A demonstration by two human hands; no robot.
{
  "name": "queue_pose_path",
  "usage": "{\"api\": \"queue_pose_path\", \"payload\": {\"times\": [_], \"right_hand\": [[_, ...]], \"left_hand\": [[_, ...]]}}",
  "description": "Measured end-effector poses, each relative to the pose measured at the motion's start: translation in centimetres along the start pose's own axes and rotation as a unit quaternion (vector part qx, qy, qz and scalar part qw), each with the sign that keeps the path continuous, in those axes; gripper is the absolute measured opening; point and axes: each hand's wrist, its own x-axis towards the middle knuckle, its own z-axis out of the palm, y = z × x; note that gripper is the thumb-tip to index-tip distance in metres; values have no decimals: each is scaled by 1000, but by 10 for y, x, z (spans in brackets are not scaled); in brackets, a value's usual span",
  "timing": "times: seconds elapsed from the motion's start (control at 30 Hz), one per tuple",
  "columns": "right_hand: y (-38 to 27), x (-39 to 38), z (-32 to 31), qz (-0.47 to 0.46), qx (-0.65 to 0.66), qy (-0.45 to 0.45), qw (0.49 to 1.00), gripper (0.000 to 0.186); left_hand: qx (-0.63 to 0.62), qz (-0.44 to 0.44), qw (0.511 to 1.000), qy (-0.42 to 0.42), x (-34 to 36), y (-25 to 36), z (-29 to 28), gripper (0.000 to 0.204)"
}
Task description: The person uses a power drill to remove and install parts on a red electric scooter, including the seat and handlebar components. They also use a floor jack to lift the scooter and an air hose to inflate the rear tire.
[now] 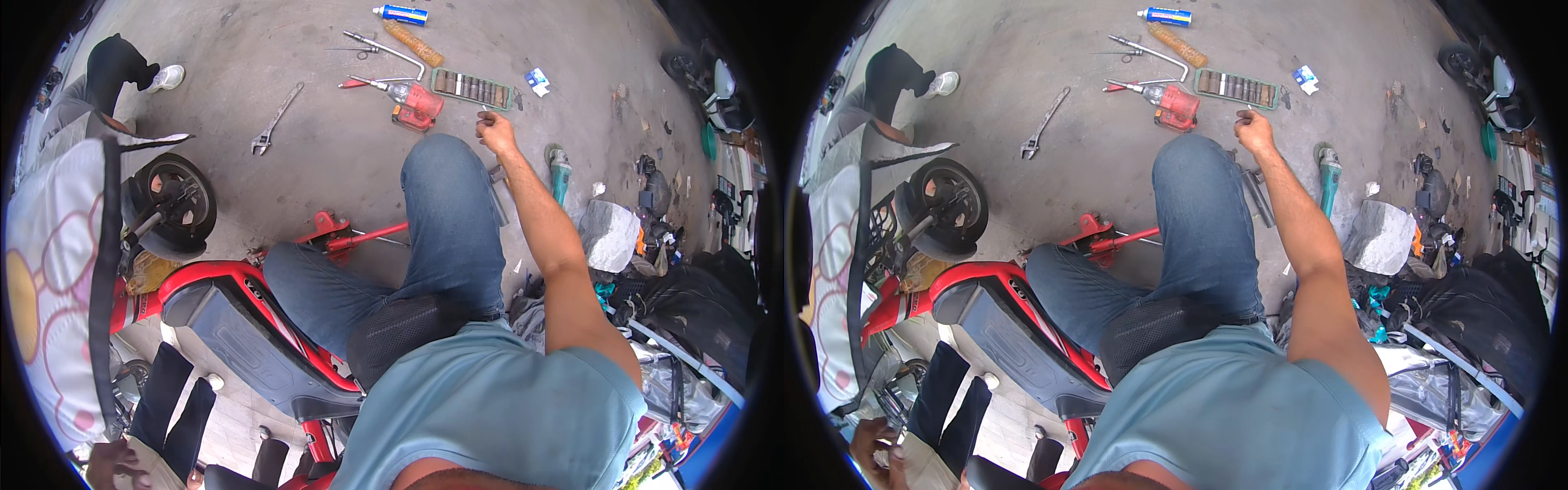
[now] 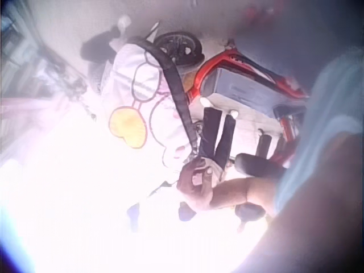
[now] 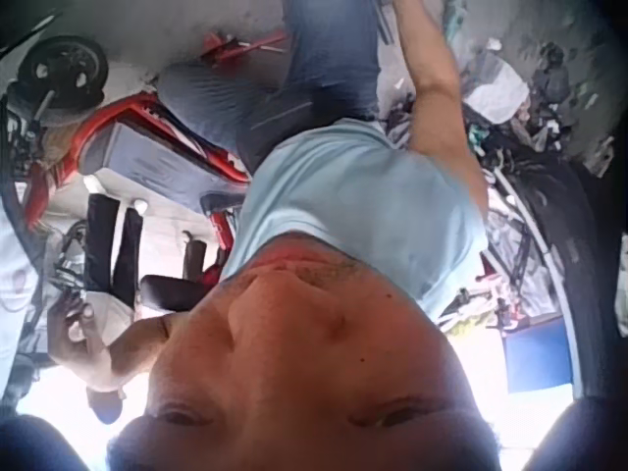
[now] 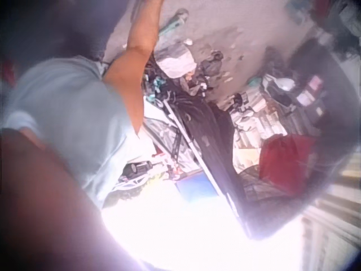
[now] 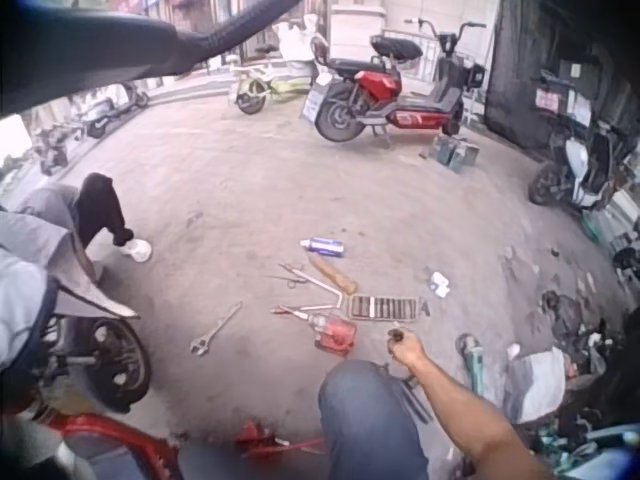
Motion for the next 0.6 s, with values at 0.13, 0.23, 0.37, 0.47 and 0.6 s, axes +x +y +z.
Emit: {"api": "queue_pose_path", "payload": {"times": [0.13,0.23,0.37,0.47,0.6], "right_hand": [[36,61,85,-312,-74,-74,944,79],[10,78,133,-338,114,-168,919,78],[20,87,160,-230,12,-132,964,55],[-17,18,153,-255,-10,-200,946,37],[-39,-17,123,-270,-14,-316,910,36]], "left_hand": [[-145,29,956,-254,86,76,109,48],[-181,47,945,-269,150,102,175,50],[-352,-14,917,-188,236,117,264,57],[-649,-195,732,-72,297,145,346,69],[-887,-279,366,-43,404,221,424,60]]}}
